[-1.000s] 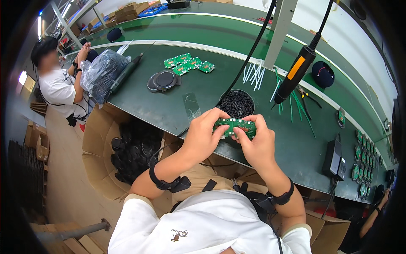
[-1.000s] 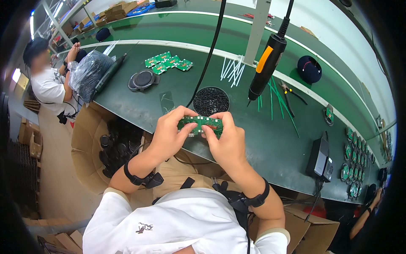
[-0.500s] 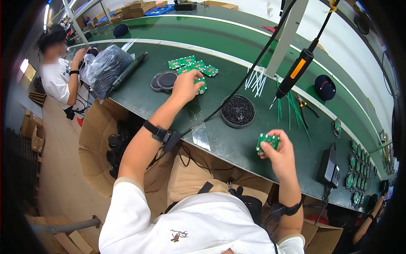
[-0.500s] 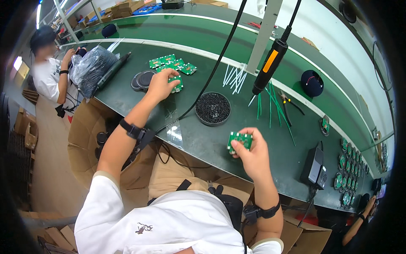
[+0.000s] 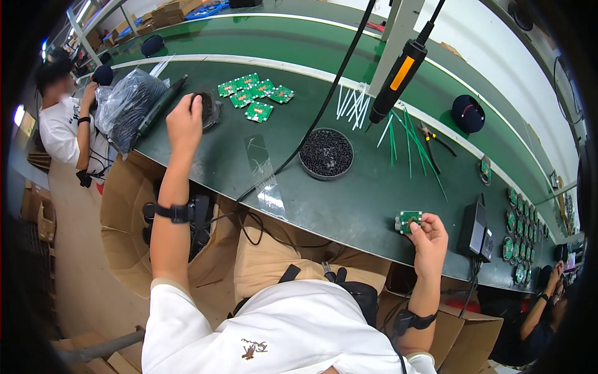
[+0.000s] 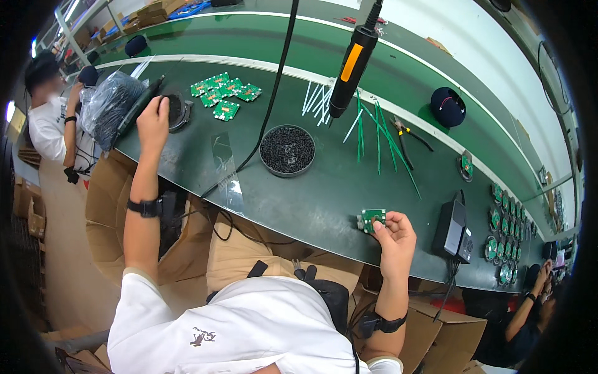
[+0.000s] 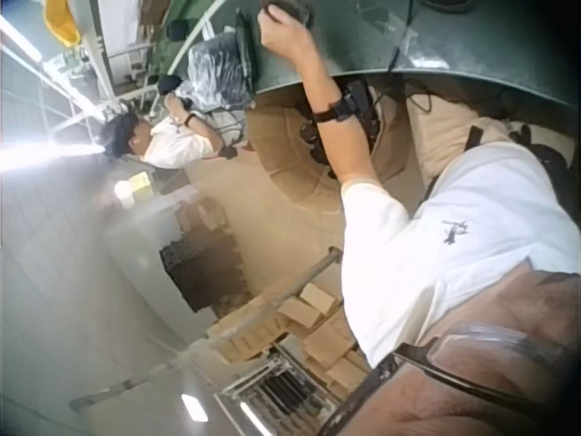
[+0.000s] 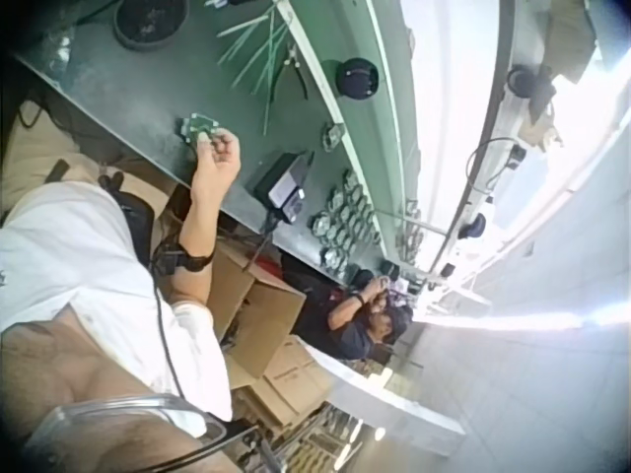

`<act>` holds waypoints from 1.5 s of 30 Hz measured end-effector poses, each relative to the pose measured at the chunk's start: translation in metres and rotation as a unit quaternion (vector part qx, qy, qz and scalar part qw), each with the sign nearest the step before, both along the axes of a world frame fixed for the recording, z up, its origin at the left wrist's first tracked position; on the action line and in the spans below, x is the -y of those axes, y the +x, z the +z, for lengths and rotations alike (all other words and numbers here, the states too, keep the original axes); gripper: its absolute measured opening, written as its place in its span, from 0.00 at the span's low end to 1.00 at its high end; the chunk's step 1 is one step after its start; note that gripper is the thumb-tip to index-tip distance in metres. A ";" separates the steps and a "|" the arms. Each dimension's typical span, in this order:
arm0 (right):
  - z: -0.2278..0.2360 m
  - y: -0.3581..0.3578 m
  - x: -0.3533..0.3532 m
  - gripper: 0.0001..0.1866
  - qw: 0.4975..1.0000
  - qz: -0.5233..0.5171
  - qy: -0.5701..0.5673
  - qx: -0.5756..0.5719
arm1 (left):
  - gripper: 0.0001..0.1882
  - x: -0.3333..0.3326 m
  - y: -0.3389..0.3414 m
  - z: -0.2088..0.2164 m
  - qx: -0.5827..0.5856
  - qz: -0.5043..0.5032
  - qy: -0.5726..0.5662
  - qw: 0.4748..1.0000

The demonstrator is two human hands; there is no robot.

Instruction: The person assembles small electronic devices by inserting green circuit boards into black circular housings and securing them with a hot air gun. The person also uses pliers to cut wires and separate a large circuit board into smaller units.

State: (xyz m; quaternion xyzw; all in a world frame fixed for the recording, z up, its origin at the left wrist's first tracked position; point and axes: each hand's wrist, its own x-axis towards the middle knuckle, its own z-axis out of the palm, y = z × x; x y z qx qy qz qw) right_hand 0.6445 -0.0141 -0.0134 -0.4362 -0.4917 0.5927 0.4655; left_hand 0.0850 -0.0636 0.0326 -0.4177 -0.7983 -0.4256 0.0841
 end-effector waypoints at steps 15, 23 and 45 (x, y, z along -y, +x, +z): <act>0.024 -0.026 0.010 0.20 0.995 0.065 0.010 0.076 | 0.17 -0.008 0.235 -0.014 0.038 -0.570 -0.229 0.788; 0.025 -0.018 0.012 0.20 0.995 0.054 -0.007 0.079 | 0.23 0.033 0.286 0.014 -0.122 -0.392 -0.255 0.875; 0.046 -0.089 0.007 0.20 0.975 0.183 0.115 0.047 | 0.15 0.038 0.285 -0.025 0.313 -0.413 0.070 0.852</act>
